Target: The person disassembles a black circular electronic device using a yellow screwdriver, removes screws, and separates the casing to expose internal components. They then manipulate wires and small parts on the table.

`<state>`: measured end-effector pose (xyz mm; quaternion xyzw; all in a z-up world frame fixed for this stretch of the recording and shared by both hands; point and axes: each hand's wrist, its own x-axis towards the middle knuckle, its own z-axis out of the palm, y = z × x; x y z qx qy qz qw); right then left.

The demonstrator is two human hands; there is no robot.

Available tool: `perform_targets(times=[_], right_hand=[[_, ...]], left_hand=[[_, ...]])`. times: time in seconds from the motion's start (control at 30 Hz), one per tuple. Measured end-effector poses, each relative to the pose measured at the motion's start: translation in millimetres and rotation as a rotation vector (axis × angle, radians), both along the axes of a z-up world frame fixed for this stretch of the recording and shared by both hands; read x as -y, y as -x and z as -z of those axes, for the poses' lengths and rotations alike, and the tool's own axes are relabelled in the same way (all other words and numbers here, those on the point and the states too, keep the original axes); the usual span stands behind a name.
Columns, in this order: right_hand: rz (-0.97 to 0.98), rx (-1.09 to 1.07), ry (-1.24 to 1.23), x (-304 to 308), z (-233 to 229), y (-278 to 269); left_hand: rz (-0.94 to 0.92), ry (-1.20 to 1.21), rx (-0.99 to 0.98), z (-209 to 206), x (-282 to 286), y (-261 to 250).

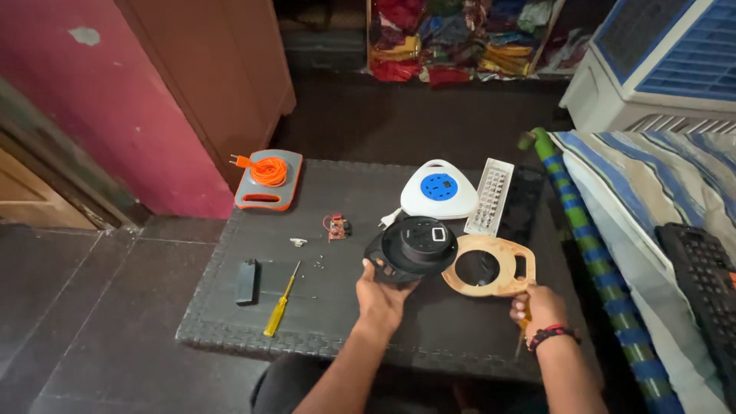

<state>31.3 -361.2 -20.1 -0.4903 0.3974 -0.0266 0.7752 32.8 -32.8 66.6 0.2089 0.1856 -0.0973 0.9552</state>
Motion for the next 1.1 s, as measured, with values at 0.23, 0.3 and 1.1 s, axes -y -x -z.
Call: perform_targets(times=[0.23, 0.3, 1.1], right_hand=[[0.020, -0.075, 1.666, -2.7, -18.6, 17.7], [-0.048, 0.160, 1.681, -12.6, -20.7, 12.5], [0.061, 0.052, 0.038, -67.7, -107.9, 10.4]], left_hand=[[0.035, -0.070, -0.061, -7.9, -0.1, 2.2], [0.063, -0.101, -0.062, -5.0, 2.0, 3.5], [0.514, -2.166, 0.814, 17.2, 38.0, 88.4]])
